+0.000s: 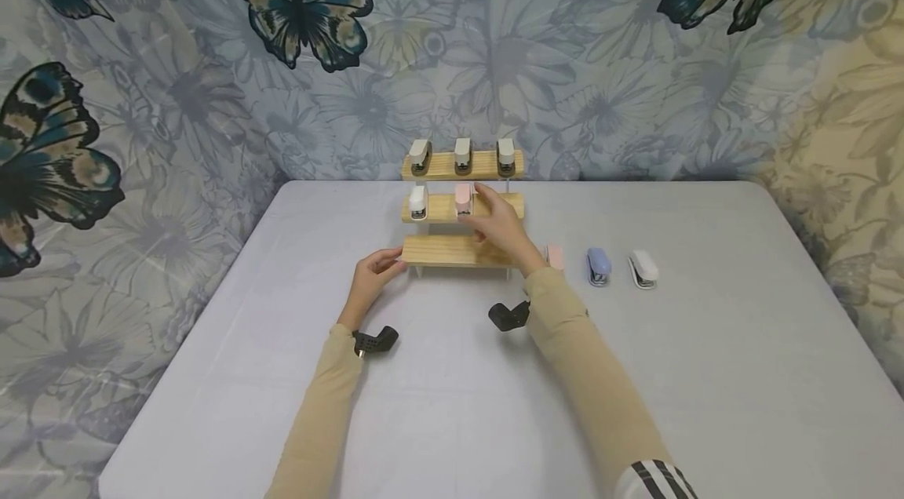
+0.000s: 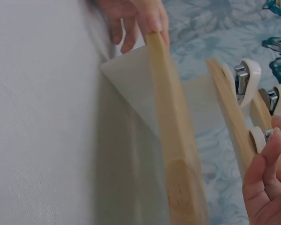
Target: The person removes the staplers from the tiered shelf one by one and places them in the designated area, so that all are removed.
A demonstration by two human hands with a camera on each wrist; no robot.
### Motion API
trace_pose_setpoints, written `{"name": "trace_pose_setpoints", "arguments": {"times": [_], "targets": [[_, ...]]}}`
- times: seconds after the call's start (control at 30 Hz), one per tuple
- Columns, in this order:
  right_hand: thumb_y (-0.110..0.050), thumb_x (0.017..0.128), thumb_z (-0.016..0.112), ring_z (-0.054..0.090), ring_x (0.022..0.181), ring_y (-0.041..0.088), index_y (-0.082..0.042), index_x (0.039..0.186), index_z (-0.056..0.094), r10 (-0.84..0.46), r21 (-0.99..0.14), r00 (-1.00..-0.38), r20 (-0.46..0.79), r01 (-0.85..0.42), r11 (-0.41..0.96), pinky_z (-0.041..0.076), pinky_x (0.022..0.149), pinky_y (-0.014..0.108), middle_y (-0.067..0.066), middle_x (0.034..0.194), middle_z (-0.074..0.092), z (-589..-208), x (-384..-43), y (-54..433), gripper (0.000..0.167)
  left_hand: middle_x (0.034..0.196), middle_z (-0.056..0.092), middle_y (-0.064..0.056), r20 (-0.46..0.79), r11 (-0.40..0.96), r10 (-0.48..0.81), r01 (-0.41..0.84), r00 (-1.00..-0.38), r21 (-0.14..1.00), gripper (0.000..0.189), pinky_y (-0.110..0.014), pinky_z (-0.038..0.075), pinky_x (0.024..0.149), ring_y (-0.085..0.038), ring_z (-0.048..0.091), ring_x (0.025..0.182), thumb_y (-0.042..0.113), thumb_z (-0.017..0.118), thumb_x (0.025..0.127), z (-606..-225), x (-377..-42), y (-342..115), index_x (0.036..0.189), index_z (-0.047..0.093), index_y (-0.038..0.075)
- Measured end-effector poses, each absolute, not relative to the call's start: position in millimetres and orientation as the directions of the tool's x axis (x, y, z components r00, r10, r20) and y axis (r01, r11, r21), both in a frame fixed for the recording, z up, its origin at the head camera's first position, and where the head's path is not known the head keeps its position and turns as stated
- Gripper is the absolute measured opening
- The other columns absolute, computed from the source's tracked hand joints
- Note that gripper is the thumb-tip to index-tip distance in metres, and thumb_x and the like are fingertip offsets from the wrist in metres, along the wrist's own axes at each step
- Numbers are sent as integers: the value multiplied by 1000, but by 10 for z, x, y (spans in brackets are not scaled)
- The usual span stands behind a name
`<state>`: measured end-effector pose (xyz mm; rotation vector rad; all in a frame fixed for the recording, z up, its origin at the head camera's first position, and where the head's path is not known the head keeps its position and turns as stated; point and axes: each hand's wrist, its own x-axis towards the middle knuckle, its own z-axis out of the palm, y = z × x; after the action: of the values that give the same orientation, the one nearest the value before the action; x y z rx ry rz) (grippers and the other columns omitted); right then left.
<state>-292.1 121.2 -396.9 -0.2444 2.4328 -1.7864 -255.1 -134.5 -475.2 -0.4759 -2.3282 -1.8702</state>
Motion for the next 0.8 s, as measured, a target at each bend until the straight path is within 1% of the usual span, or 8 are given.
{"name": "trace_pose_setpoints", "arguments": {"times": [0.1, 0.23, 0.37, 0.5, 0.67, 0.8], "targets": [[-22, 85, 64, 56, 51, 17, -7, 142, 22, -189, -946, -982, 0, -61, 317, 50, 54, 28, 9, 144, 25, -3990, -2943, 1203, 72, 106, 61, -18, 286, 182, 176, 316, -942, 931, 30, -29, 48, 75, -13, 59, 81, 6, 66, 82, -4746, -2548, -1343, 107, 60, -8], [-20, 86, 62, 54, 47, 14, -8, 142, 22, -192, -947, -981, 26, -86, 310, 48, 50, 25, 10, 143, 25, -4021, -2967, 1175, 70, 107, 60, -18, 284, 181, 181, 316, -942, 931, 29, -29, 47, 78, -11, 59, 81, 5, 65, 82, -4734, -2544, -1343, 107, 59, -8], [-17, 88, 60, 53, 46, 14, -9, 143, 20, -200, -954, -978, 56, -111, 279, 48, 48, 26, 11, 144, 24, -4050, -2979, 1138, 68, 106, 60, -19, 286, 178, 176, 316, -942, 932, 29, -29, 47, 77, -11, 59, 81, 5, 65, 82, -4726, -2544, -1343, 107, 59, -8], [-14, 88, 59, 53, 45, 12, -7, 142, 22, -179, -954, -982, 66, -114, 277, 49, 48, 28, 12, 143, 25, -4024, -2950, 1113, 66, 105, 61, -19, 283, 174, 178, 313, -943, 934, 29, -28, 47, 75, -10, 59, 80, 5, 65, 82, -4739, -2553, -1342, 107, 59, -8], [-11, 86, 62, 52, 44, 9, -4, 140, 25, -139, -961, -987, 80, -113, 251, 49, 47, 27, 14, 140, 30, -4069, -2977, 1097, 66, 105, 61, -18, 278, 176, 173, 307, -945, 935, 29, -30, 47, 77, -12, 59, 80, 5, 65, 82, -4730, -2551, -1343, 107, 60, -8], [-10, 86, 62, 55, 48, 10, -5, 141, 21, -145, -973, -987, 65, -95, 210, 51, 51, 27, 14, 142, 25, -4082, -2978, 1085, 69, 105, 61, -19, 278, 177, 173, 307, -945, 935, 29, -30, 47, 76, -13, 59, 80, 4, 65, 82, -4714, -2544, -1349, 107, 59, -8]]}}
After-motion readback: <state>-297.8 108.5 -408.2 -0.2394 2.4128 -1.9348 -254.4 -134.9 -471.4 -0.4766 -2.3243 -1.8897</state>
